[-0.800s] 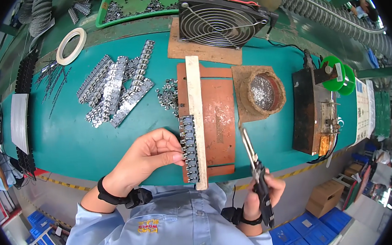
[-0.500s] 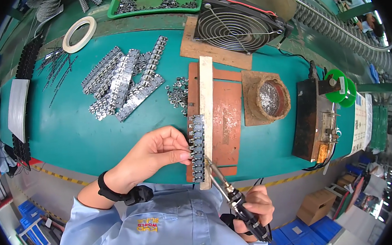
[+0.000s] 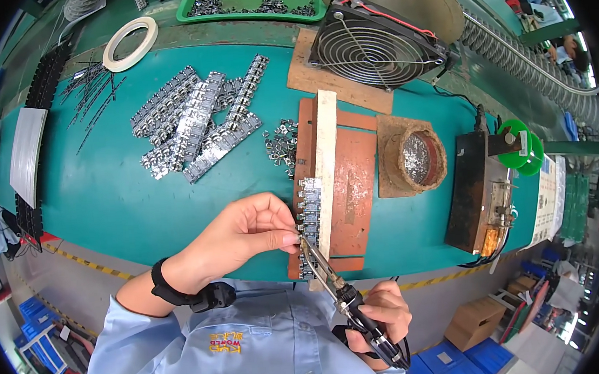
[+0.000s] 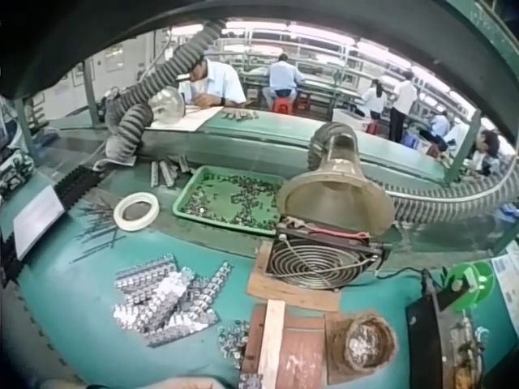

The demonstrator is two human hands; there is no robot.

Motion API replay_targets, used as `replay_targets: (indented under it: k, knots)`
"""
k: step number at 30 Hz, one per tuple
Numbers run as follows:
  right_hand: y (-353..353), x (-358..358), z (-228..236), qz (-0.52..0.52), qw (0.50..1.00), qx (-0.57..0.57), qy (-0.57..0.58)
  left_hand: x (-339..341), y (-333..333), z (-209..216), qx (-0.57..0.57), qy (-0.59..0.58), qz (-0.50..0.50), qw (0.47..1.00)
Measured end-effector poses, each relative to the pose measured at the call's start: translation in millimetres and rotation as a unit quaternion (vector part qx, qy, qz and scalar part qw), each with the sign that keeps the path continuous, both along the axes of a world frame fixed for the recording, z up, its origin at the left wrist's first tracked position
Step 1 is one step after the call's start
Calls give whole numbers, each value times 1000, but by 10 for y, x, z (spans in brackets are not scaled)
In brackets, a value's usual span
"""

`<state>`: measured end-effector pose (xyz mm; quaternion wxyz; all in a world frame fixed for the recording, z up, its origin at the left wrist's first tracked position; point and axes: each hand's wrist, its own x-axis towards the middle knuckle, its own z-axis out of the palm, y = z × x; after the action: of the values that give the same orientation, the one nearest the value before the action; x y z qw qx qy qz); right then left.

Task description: Soldering electronic components onto a PCB strip at a workbench.

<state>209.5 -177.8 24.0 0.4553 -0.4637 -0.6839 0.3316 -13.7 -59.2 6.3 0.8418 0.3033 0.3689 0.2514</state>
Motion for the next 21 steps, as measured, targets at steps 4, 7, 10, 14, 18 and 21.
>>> replay_targets:
  k: [4,7,10,14,18,21]
  knots:
    - [-13,3,3,-4,1000,-2,2,6,-2,13,3,0,-4,1000]
    - [-24,10,1,-6,1000,0,5,12,-6,8,0,-4,-5,1000]
    - [-34,4,-1,-12,1000,0,6,11,-13,0,2,-4,-7,1000]
    - [-43,11,2,-12,1000,6,0,7,-14,23,3,-2,-5,1000]
    - [-55,27,14,-9,1000,10,-4,6,-9,31,2,0,-5,1000]
    - [-57,25,16,-7,1000,8,-2,4,-10,33,2,1,-6,1000]
